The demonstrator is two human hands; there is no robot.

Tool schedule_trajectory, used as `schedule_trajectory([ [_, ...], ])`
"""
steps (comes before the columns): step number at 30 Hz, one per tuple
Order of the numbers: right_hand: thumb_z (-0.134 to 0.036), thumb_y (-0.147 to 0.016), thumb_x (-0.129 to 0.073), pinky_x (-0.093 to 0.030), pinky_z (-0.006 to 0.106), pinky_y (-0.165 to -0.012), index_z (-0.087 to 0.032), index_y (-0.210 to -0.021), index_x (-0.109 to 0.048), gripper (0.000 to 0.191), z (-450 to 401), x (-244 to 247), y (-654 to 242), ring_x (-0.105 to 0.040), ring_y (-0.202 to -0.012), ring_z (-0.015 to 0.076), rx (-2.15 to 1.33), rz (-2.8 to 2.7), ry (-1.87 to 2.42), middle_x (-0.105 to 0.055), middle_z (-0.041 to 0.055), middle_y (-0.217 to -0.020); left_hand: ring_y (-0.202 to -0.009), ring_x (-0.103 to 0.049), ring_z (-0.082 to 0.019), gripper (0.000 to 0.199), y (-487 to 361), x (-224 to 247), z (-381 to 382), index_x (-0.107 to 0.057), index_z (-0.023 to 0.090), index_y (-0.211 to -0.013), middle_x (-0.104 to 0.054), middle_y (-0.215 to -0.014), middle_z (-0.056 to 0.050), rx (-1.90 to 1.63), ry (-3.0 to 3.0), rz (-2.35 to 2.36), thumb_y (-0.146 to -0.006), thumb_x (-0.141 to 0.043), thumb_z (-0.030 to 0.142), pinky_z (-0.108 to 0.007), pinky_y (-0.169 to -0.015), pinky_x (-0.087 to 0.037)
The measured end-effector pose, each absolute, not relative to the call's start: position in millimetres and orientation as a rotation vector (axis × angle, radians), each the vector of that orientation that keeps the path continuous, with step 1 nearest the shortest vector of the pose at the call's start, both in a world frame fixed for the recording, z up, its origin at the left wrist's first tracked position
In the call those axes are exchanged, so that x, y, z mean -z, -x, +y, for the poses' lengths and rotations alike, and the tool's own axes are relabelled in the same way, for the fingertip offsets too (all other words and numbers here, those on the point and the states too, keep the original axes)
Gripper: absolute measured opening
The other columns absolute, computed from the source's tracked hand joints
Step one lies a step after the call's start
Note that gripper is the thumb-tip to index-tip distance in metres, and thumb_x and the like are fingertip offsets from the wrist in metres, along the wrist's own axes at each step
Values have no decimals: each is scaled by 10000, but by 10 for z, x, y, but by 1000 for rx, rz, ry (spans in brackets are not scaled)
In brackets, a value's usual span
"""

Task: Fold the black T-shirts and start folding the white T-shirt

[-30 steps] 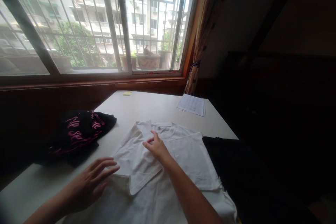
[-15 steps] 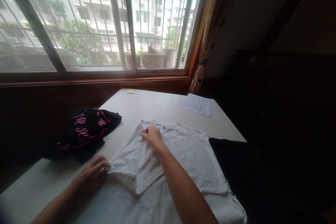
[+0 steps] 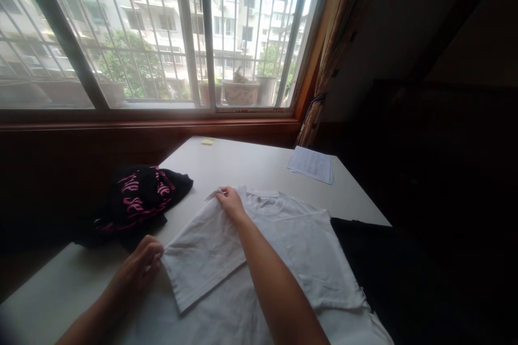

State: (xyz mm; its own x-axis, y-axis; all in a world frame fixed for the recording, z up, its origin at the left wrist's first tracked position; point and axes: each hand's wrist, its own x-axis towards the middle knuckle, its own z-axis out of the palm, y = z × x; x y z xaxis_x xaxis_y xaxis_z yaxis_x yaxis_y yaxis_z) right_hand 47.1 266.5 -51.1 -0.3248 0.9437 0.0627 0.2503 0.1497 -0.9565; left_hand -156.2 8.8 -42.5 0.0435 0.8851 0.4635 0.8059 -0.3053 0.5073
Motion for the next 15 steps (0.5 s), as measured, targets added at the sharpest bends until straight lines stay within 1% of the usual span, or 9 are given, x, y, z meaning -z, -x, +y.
schedule_trajectory([
  [5,-350,-793,-637,-490,276,-663,-201,-1111,-642,352,2685,484,-326,-621,-684,157,-1234,-1663,1207,-681,-15,-764,-722,-508,-146,161,1589,455,112,-518,221,-834,-527,-861,-23,-1025,-2385,1723,-953,-413,196,-252,-655,-452],
  [9,-333,-813,-641,-527,290,-751,-217,-1156,-625,363,2717,433,-197,-673,-796,163,-1241,-1671,1198,-726,3,-871,-752,-510,-165,183,1611,456,124,-511,219,-790,-543,-844,-36,-923,-2460,1695,-933,-413,161,-280,-675,-458],
  [12,-302,-839,-628,-534,310,-834,-222,-1182,-607,353,2740,416,-118,-689,-904,167,-1230,-1703,1178,-747,26,-983,-772,-547,-169,152,1639,442,116,-545,223,-860,-568,-868,-43,-927,-2410,1724,-896,-433,128,-277,-692,-489],
  [15,-256,-845,-634,-540,309,-844,-234,-1229,-583,388,2747,430,-99,-695,-941,161,-1229,-1773,1160,-745,46,-1098,-803,-600,-163,251,1663,435,106,-589,227,-1037,-592,-952,-57,-956,-2345,1760,-891,-423,108,-263,-715,-528],
])
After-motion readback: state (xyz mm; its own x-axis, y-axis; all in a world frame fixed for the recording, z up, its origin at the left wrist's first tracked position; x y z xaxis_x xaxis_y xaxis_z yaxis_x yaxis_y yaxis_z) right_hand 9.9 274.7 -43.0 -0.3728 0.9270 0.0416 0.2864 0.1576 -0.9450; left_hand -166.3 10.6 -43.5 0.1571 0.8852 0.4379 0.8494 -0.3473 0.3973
